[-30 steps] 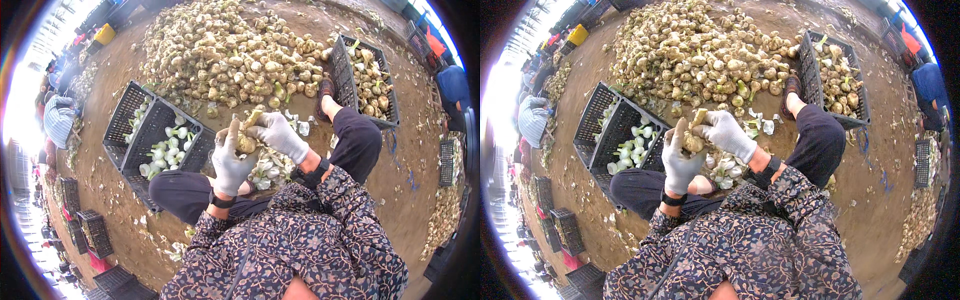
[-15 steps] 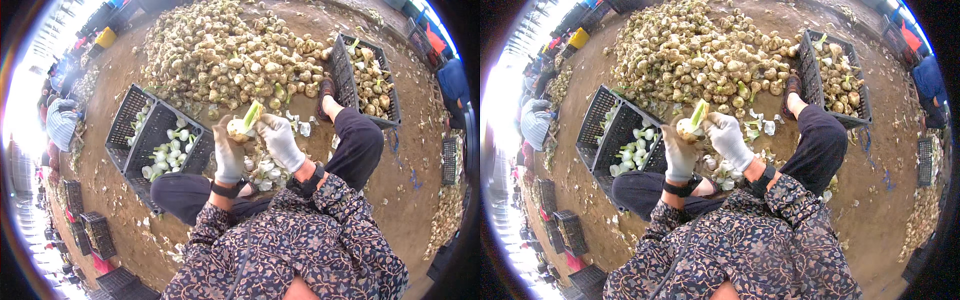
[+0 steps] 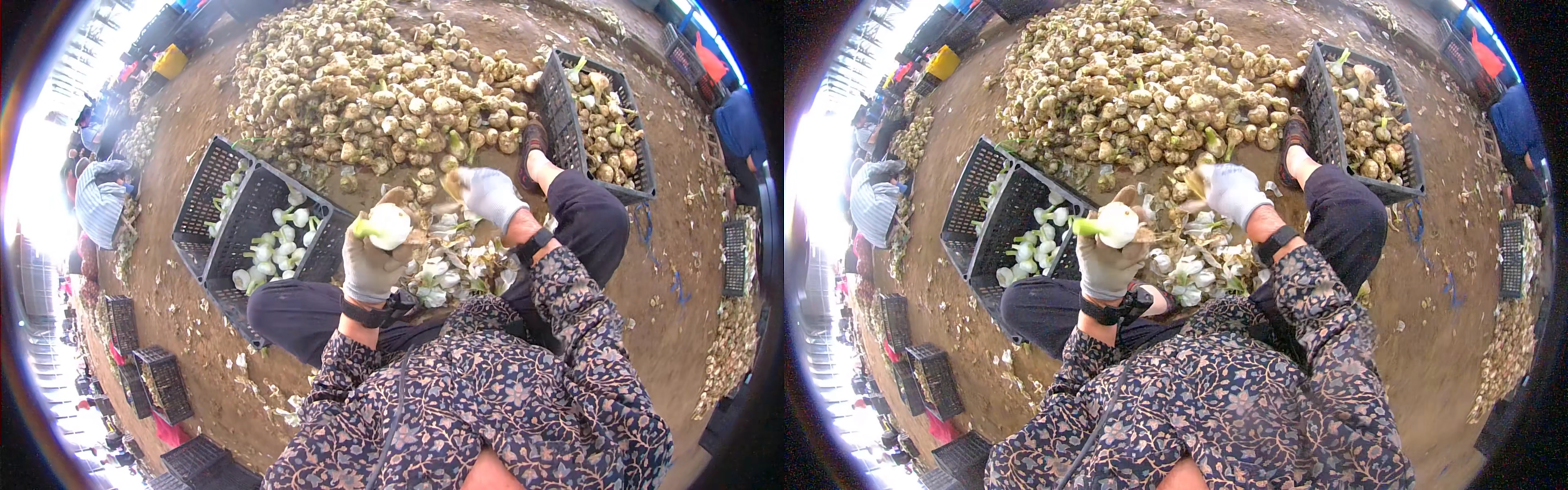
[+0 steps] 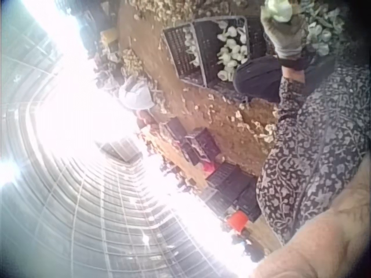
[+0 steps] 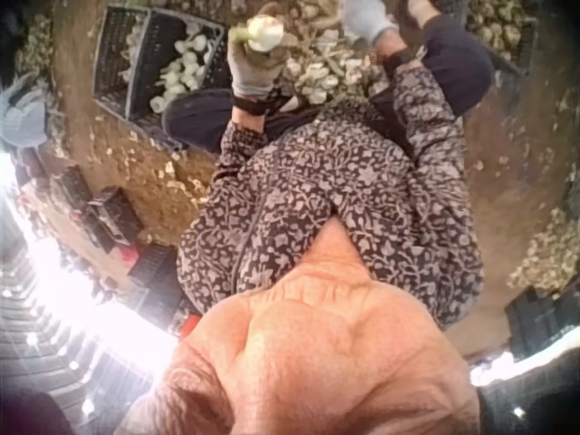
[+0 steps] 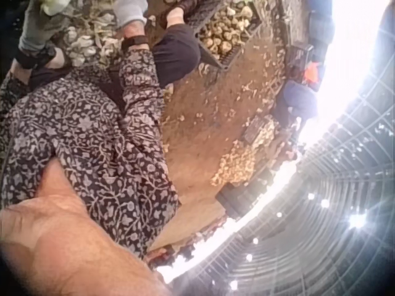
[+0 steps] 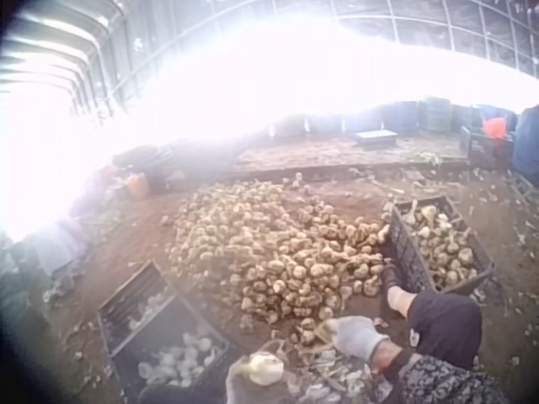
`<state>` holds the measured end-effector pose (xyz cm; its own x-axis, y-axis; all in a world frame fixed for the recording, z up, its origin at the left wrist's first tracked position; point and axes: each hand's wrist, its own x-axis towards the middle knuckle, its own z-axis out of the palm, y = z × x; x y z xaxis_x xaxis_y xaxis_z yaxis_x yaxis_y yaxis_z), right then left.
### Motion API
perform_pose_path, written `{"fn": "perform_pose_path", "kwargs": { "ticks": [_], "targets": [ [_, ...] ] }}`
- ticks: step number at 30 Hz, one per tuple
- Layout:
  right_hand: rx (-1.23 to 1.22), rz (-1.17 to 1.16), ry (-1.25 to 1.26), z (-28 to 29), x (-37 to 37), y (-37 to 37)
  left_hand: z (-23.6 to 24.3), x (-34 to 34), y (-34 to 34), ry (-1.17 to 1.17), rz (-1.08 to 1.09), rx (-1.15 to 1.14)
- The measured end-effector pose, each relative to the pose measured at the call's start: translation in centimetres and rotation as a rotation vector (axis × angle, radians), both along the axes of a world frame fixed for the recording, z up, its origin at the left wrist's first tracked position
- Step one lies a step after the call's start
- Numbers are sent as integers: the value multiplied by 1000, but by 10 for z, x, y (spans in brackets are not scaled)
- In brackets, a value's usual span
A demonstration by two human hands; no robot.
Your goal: The recorder is sitting on the floor peeling and cleaning lily bulbs or similar agricultural produce and placing them into crates.
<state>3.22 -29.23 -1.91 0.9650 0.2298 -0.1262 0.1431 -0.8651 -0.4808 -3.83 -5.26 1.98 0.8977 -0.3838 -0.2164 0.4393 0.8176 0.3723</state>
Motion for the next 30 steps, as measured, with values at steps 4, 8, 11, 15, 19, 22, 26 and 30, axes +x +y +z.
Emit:
{"fn": "perform_pose_path", "kwargs": {
  "ticks": [4, 8, 11, 15, 19, 22, 26, 30],
  "targets": [
    [248, 75, -253, 24, -27, 6, -1, 0, -1, -25, 108, 283],
    [601, 97, -346, 58, -50, 39, 3, 0, -10, -134, 202, 434],
    [591, 31, -396, 72, -55, 58, 6, -3, -17, -210, 281, 554],
    [482, 57, -409, 77, -58, 60, 8, -8, -21, -261, 375, 669],
    [346, 66, -471, 76, -60, 57, 12, -11, -19, -246, 269, 738],
    [424, 58, -509, 76, -57, 56, 18, -12, -17, -186, 223, 689],
    [560, 100, -535, 75, -43, 49, 22, -14, -14, -239, 59, 575],
    [485, 192, -537, 68, -25, 49, 13, -18, -10, -339, -7, 594]
  ]
}}
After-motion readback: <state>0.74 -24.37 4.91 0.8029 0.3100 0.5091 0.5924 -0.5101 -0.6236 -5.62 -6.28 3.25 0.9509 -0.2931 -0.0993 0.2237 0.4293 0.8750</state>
